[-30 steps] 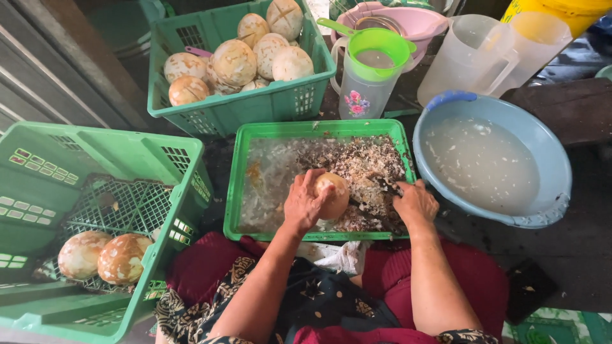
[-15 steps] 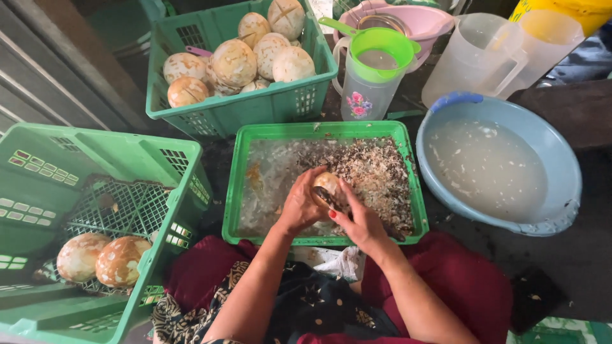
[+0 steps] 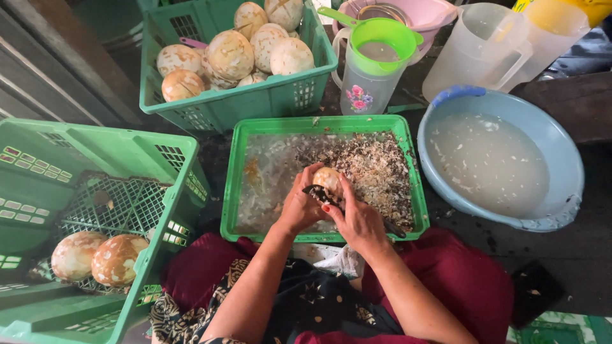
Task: Peeling the outer husk of coconuts using a knife over a collection tray while sitting on the floor.
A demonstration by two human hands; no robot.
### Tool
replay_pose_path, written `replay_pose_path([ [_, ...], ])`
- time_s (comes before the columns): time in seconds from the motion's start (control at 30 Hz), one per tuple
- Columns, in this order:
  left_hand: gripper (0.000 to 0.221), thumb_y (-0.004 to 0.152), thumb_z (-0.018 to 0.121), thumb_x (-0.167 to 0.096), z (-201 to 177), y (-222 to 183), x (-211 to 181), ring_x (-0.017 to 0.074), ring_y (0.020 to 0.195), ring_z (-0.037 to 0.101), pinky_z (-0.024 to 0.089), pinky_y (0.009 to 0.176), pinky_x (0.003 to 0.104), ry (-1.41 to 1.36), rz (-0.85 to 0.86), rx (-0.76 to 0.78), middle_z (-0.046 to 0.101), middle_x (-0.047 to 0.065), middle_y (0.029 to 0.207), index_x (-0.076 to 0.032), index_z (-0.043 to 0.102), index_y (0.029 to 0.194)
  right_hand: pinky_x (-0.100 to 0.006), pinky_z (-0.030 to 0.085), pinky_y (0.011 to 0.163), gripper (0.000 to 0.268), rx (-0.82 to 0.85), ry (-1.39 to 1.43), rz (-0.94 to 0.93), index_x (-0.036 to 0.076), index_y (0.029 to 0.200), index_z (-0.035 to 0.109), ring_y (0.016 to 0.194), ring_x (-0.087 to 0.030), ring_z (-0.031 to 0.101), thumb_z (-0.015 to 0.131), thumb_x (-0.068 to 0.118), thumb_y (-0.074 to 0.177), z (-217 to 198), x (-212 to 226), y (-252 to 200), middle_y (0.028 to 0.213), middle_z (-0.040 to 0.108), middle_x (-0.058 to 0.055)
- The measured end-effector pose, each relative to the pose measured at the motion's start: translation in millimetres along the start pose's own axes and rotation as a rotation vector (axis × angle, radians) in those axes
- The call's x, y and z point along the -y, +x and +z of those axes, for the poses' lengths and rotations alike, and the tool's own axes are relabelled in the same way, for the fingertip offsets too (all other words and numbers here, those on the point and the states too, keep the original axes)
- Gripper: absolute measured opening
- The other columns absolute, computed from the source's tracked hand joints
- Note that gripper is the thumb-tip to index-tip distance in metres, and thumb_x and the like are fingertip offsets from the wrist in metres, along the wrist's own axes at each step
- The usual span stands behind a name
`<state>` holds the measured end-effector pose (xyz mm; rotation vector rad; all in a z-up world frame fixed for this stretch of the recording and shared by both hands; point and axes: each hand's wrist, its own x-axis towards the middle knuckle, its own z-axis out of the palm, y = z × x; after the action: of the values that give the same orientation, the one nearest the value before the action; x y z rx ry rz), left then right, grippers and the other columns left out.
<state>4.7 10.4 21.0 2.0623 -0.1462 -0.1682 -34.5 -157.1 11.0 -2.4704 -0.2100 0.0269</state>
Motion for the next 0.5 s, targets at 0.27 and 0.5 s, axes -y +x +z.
replay_pose_path([
  [0.27, 0.12, 0.044, 0.098, -0.027, -1.0, -2.4, 0.3, 0.0452, 0.124, 0.058, 0.049, 0.105, 0.053, 0.042, 0.045, -0.02, 0.053, 0.02, 0.132, -0.026, 0.038, 0.148, -0.057, 0.054, 0.087, 0.055, 0.015, 0.068, 0.066, 0.03, 0.14, 0.041, 0.099, -0.046, 0.069, 0.041, 0.065, 0.098, 6.8, -19.9, 23.1, 0.107, 0.071, -0.029],
  [0.5, 0.122, 0.043, 0.09, -0.014, -2.6, -4.8, -14.1, 0.0491, 0.127, 0.053, 0.045, 0.109, 0.056, 0.118, 0.151, -0.029, 0.046, 0.019, 0.145, -0.026, 0.038, 0.152, -0.062, 0.048, 0.097, 0.07, 0.089, 0.143, 0.027, 0.026, 0.155, 0.033, 0.115, -0.054, 0.059, 0.048, 0.06, 0.095, -11.9, -18.8, 3.0, 0.128, 0.059, -0.036],
])
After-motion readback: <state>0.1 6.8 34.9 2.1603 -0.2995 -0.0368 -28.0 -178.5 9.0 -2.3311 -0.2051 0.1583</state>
